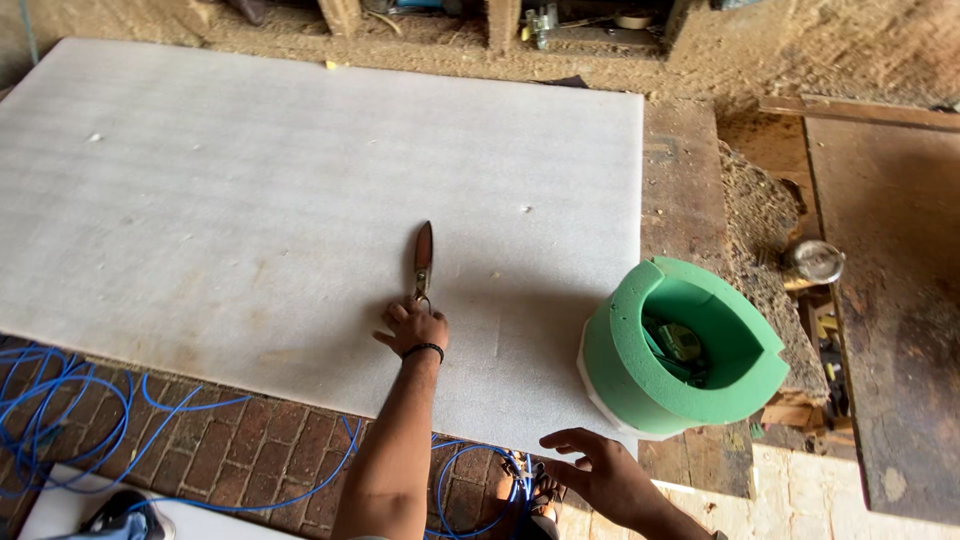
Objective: The person staples brown fabric onto a wooden furniture frame using a pneumatic staple gun, then trims excess fabric with scissors. The person smooths the fabric and repositions the frame to continue working.
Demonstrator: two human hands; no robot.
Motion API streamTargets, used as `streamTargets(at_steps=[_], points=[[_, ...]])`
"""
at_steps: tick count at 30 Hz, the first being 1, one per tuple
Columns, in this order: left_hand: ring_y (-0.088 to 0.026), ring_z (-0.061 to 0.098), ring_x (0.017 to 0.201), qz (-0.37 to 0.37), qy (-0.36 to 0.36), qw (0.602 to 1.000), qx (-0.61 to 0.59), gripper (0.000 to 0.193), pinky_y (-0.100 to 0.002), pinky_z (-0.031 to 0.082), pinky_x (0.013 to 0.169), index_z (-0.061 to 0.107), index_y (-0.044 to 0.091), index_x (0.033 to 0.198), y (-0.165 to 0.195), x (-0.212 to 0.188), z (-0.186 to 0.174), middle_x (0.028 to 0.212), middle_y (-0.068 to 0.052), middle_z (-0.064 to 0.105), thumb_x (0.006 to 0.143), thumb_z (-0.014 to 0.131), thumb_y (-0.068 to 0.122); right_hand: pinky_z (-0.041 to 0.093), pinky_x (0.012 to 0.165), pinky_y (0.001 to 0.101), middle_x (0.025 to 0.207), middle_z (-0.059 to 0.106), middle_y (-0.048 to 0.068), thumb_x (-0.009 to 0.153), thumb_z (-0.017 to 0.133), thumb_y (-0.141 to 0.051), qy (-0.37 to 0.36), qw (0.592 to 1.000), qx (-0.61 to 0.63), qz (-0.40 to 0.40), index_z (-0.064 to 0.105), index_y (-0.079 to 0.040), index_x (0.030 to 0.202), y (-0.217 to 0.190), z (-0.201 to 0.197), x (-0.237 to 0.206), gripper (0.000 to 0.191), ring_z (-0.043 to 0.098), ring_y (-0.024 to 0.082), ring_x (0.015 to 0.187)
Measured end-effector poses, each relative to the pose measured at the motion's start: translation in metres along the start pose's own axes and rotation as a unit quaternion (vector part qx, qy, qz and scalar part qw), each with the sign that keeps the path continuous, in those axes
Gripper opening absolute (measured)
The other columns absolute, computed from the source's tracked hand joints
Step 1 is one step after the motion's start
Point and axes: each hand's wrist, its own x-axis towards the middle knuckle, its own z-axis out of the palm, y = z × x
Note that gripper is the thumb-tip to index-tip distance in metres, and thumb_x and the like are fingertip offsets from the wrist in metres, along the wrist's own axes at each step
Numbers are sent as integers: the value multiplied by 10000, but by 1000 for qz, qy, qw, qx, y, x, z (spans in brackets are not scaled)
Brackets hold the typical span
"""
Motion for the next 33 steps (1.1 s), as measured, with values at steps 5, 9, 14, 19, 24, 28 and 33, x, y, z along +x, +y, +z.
streamTargets(at_steps=[5,9,14,19,24,28,33], points=[[-347,669,1117,27,-1,1000,-16,497,-497,563,952,633,18,1239,26,19,-28,1218,-181,662,820,669,284,608,998,344,1191,794,77,925,715,-259,-11,995,37,-96,683,-95,1277,16,7,-12,390,753,195,1162],[-304,535,590,-80,-190,892,-402,180,-453,416,508,567,23,876,31,-16,-38,663,-121,547,882,515,195,603,1003,329,1165,810,70,938,686,-257,-37,992,95,-69,671,-96,1270,36,4,-29,369,776,181,1128],[-183,658,740,120,-240,739,-618,153,-343,544,693,599,105,855,24,-189,-41,775,-52,653,851,717,204,622,938,304,1133,817,59,902,715,-154,76,974,184,-109,697,-103,1289,81,-2,-73,390,788,143,1064],[-208,624,821,279,-455,557,-637,421,-325,495,743,545,100,676,78,-379,-35,800,-65,591,917,749,380,598,834,292,1026,810,64,921,714,-78,151,947,259,-118,743,-44,1196,150,-4,-149,279,731,134,910],[-179,595,881,372,-570,503,-533,430,-276,453,800,496,72,578,149,-553,0,888,-113,627,880,729,269,522,806,266,1061,746,61,866,752,-51,106,806,535,-228,700,31,1209,239,-6,-278,357,666,131,938],[-143,563,823,386,-671,435,-460,400,-255,436,728,510,71,596,182,-691,39,882,-114,623,911,696,231,559,765,289,930,711,44,857,836,-230,122,762,538,-340,700,-12,1092,321,-2,-391,349,672,137,850],[-104,496,722,392,-751,436,-304,227,-250,409,633,654,40,822,201,-837,82,838,-31,582,918,689,243,503,588,264,680,628,23,919,817,-395,300,743,514,-305,674,-35,836,406,26,-498,397,634,130,634]])
